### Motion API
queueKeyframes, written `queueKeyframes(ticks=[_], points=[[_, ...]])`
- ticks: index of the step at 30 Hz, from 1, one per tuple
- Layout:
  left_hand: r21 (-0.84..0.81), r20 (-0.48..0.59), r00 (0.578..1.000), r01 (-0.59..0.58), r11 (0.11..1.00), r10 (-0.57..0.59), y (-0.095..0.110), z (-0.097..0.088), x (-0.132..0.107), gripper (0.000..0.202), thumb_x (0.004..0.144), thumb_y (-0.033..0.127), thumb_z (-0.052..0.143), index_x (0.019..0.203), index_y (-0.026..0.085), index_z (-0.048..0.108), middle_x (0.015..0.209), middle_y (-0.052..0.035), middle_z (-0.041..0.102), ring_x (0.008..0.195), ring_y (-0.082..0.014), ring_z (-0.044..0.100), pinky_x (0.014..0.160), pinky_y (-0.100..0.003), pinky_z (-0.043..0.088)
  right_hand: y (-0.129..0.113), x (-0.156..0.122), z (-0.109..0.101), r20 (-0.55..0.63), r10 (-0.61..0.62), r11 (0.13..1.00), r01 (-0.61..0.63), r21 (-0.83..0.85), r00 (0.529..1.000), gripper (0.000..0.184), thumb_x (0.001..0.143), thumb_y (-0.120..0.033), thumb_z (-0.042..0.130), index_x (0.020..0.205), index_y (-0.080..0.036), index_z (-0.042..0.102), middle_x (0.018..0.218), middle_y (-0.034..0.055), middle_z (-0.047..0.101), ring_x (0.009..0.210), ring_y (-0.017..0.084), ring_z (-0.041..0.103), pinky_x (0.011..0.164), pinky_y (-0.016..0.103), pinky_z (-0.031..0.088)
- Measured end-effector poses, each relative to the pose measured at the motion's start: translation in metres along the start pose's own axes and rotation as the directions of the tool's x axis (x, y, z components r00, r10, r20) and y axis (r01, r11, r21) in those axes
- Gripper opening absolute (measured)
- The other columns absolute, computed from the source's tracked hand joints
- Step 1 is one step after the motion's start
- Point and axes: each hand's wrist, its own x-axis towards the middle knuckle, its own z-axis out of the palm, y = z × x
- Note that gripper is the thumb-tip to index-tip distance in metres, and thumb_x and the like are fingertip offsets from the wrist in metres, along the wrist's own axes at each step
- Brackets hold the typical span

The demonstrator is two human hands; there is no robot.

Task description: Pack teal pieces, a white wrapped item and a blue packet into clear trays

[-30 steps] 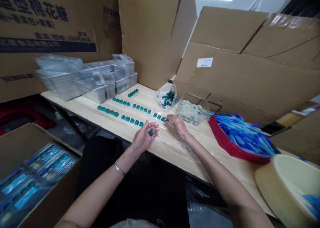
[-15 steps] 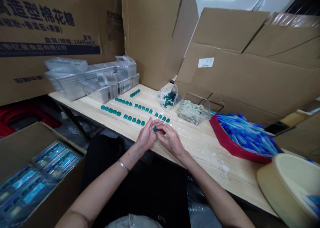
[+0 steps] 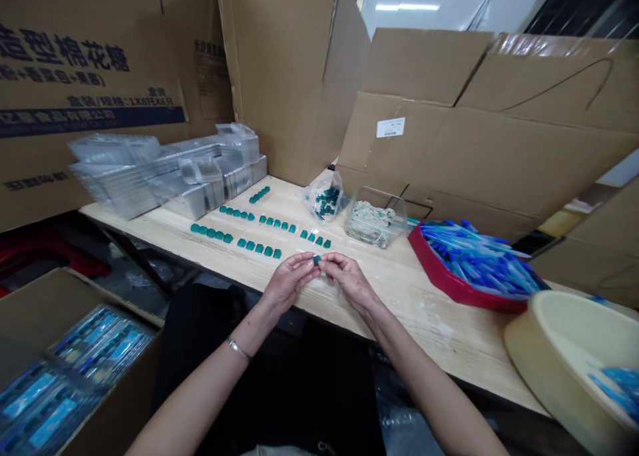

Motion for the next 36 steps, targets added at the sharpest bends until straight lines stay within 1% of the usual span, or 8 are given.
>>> queueKeyframes(ticks=[5, 10, 15, 19, 21, 23, 31, 36], points=[[0.075, -0.060, 0.998, -0.025, 0.997, 0.030, -0.007, -0.003, 0.009, 0.031, 0.063, 0.018, 0.076, 0.089, 0.009, 0.061, 0.077, -0.0058, 0.068, 0.070, -0.0116, 0.066, 0.076, -0.026, 0.053, 0.011, 0.000, -0.004, -0.052, -0.198, 0.959, 0.182, -0.219, 0.979, 0.032, 0.074, -0.036, 0.061, 0.100, -0.017, 0.060, 0.078, 0.0021, 0.059, 0.058, 0.010, 0.051, 0.055, 0.023, 0.045], [0.195, 0.006, 0.999, -0.037, 0.980, 0.036, -0.013, 0.000, 0.015, 0.029, 0.068, 0.029, 0.072, 0.087, 0.010, 0.063, 0.079, -0.0059, 0.068, 0.068, -0.0113, 0.064, 0.073, -0.026, 0.052, 0.007, -0.011, -0.009, 0.144, -0.470, 0.694, 0.465, -0.549, 0.871, 0.022, 0.082, -0.020, 0.053, 0.100, -0.022, 0.064, 0.096, 0.0064, 0.060, 0.081, 0.016, 0.057, 0.077, 0.031, 0.048], [0.436, 0.027, 0.993, -0.114, 0.893, 0.114, -0.017, 0.002, 0.020, 0.029, 0.076, 0.036, 0.062, 0.094, 0.013, 0.062, 0.089, -0.0071, 0.067, 0.071, -0.0139, 0.064, 0.071, -0.029, 0.052, 0.008, 0.003, -0.034, 0.106, -0.421, 0.712, 0.401, -0.577, 0.901, 0.017, 0.080, -0.019, 0.055, 0.092, -0.019, 0.067, 0.086, 0.0059, 0.065, 0.072, 0.015, 0.060, 0.069, 0.028, 0.050], [0.791, 0.163, 0.927, -0.328, 0.517, 0.338, -0.023, -0.005, 0.019, 0.014, 0.076, 0.025, 0.060, 0.087, 0.018, 0.064, 0.085, -0.0054, 0.066, 0.072, -0.0154, 0.061, 0.070, -0.029, 0.049, 0.013, 0.041, -0.071, 0.109, -0.422, 0.624, 0.375, -0.686, 0.900, 0.019, 0.077, -0.015, 0.055, 0.089, -0.017, 0.069, 0.088, 0.0073, 0.067, 0.074, 0.016, 0.061, 0.071, 0.030, 0.048], [0.849, 0.296, 0.893, -0.409, 0.336, 0.339, -0.027, -0.009, 0.016, 0.011, 0.078, 0.021, 0.055, 0.084, 0.019, 0.065, 0.083, -0.0046, 0.066, 0.074, -0.0159, 0.060, 0.072, -0.029, 0.048, 0.017, 0.059, -0.082, 0.153, -0.415, 0.561, 0.385, -0.733, 0.897, 0.021, 0.075, -0.011, 0.055, 0.088, -0.017, 0.070, 0.088, 0.0082, 0.068, 0.076, 0.017, 0.062, 0.073, 0.031, 0.048], [0.860, 0.369, 0.876, -0.448, 0.244, 0.311, -0.029, -0.011, 0.014, 0.014, 0.081, 0.019, 0.051, 0.085, 0.020, 0.064, 0.083, -0.0043, 0.065, 0.075, -0.0157, 0.060, 0.072, -0.029, 0.047, 0.023, 0.071, -0.085, 0.210, -0.397, 0.519, 0.408, -0.752, 0.893, 0.023, 0.074, -0.007, 0.054, 0.087, -0.016, 0.071, 0.087, 0.0089, 0.069, 0.080, 0.018, 0.063, 0.076, 0.031, 0.047], [0.869, 0.395, 0.869, -0.459, 0.185, 0.300, -0.033, -0.015, 0.016, 0.013, 0.082, 0.019, 0.049, 0.085, 0.019, 0.062, 0.082, -0.0031, 0.064, 0.074, -0.0140, 0.058, 0.071, -0.027, 0.045, 0.035, 0.081, -0.082, 0.328, -0.368, 0.449, 0.475, -0.757, 0.870, 0.020, 0.079, -0.009, 0.052, 0.081, -0.014, 0.072, 0.087, 0.0092, 0.070, 0.081, 0.016, 0.064, 0.075, 0.025, 0.046], [0.875, 0.377, 0.876, -0.443, 0.193, 0.300, -0.034, -0.016, 0.017, 0.012, 0.082, 0.018, 0.050, 0.085, 0.019, 0.062, 0.082, -0.0027, 0.064, 0.075, -0.0137, 0.058, 0.072, -0.026, 0.045, 0.037, 0.081, -0.081, 0.328, -0.240, 0.400, 0.401, -0.825, 0.914, 0.022, 0.081, -0.010, 0.050, 0.084, -0.015, 0.071, 0.090, 0.0091, 0.071, 0.084, 0.016, 0.064, 0.075, 0.023, 0.045]])
